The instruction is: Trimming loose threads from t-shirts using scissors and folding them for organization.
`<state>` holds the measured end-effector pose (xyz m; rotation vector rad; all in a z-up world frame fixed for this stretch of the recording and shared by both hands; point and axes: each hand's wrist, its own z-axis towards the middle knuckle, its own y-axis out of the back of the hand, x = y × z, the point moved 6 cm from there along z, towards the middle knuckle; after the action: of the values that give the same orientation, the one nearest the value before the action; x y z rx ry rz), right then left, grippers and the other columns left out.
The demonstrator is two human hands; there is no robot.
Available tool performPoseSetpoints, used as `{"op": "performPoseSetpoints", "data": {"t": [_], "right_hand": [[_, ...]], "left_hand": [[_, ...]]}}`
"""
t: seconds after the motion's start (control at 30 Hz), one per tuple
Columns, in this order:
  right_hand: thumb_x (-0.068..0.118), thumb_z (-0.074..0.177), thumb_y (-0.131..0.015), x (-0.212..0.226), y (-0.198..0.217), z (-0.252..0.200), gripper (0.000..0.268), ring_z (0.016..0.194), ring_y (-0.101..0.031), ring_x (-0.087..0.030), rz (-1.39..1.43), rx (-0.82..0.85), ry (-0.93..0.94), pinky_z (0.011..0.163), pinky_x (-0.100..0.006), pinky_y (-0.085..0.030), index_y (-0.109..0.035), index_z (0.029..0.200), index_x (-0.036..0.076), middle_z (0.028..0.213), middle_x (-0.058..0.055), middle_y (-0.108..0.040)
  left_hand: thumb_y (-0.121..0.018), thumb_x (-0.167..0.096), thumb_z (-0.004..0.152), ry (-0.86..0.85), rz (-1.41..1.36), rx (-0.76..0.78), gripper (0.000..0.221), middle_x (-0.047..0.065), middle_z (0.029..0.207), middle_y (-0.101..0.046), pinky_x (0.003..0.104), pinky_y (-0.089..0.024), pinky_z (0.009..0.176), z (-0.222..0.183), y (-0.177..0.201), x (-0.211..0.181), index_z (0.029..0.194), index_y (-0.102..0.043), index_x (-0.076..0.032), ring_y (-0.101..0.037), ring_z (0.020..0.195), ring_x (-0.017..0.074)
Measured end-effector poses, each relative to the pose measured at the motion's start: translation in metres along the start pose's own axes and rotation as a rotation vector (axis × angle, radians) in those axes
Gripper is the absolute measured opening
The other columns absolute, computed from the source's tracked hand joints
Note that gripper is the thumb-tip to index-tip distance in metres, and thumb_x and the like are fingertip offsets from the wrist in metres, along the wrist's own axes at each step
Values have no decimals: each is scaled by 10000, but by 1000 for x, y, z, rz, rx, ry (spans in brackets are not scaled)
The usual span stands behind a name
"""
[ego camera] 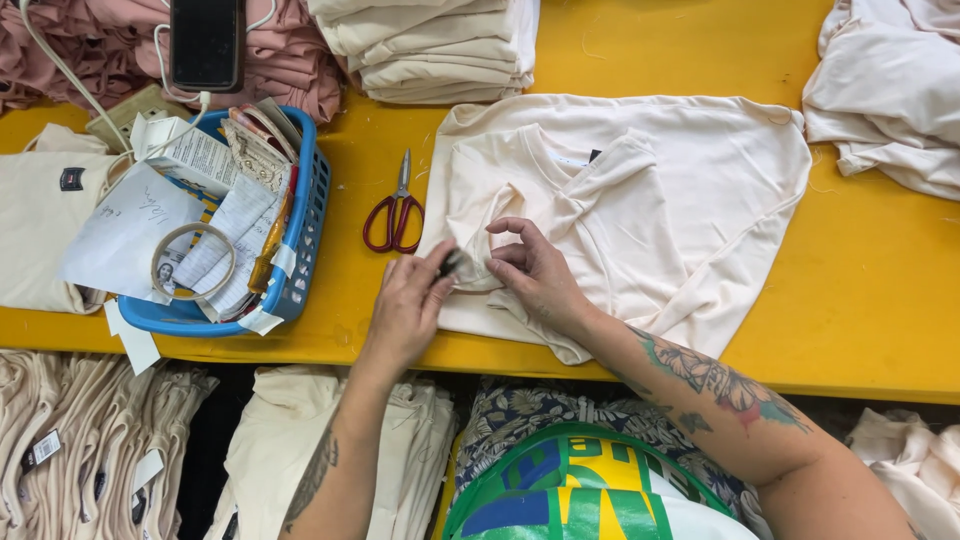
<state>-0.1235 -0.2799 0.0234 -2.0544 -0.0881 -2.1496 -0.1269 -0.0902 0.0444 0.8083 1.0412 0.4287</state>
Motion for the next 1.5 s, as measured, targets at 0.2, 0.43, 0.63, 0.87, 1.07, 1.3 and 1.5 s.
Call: {"op": "performPoseSetpoints", "data": {"t": [0.2,0.43,0.63,0.87,1.07,1.3,1.5], "right_hand": [[85,966,-672,-7,3,1,467,840,-679,-157,-8,1,-12,825,-308,-591,-499,1392,170,930,-122,-749],[87,967,-677,-14,5,4,466,838,-681,-153,-7,0,3,816,-307,-598,-507,1391,177,930,-120,-752],[83,963,-682,-15,5,4,478,851,-687,-152,-7,-1,6,829,-307,-599,-507,1396,181,934,-119,-752],[95,969,-672,-14,3,2,457,882,-727,-199,-63,19,38,869,-362,-595,-505,1387,174,951,-133,-770],[121,967,-661,11,-13,-11,409,916,-768,-343,-309,87,154,872,-468,-588,-534,1355,150,938,-162,-786],[104,970,-668,28,74,64,196,823,-722,-324,-710,-460,551,796,-439,-568,-692,1164,90,965,-146,-748],[402,993,-703,-8,126,148,321,878,-720,-311,-800,-425,108,778,-436,-568,-723,1182,144,1001,-116,-693]], "left_hand": [[-526,-343,1057,-111,277,-112,386,26,947,-590,340,-430,827,-5,-11,-12,1432,-614,-332,-516,925,203],[-504,-315,1062,-132,266,-154,373,46,920,-603,340,-441,822,-7,-13,-14,1413,-629,-333,-546,908,204],[-505,-290,1065,-95,210,-217,364,32,884,-609,329,-457,787,-9,-14,-13,1398,-650,-321,-571,856,200],[-520,-251,1064,2,10,-212,343,81,810,-601,373,-493,753,0,-6,-20,1376,-660,-221,-598,782,253],[-660,-328,1001,167,-282,-238,298,41,663,-531,399,-523,708,54,-3,-9,1261,-673,-183,-607,678,242],[-721,-329,946,201,-376,-266,178,-26,686,-644,342,-549,718,152,-49,27,1106,-731,-252,-663,692,170],[-415,-419,1107,204,-463,-333,507,384,1367,-564,608,-391,1142,171,-64,-10,1443,-485,-45,-516,1321,525]]}}
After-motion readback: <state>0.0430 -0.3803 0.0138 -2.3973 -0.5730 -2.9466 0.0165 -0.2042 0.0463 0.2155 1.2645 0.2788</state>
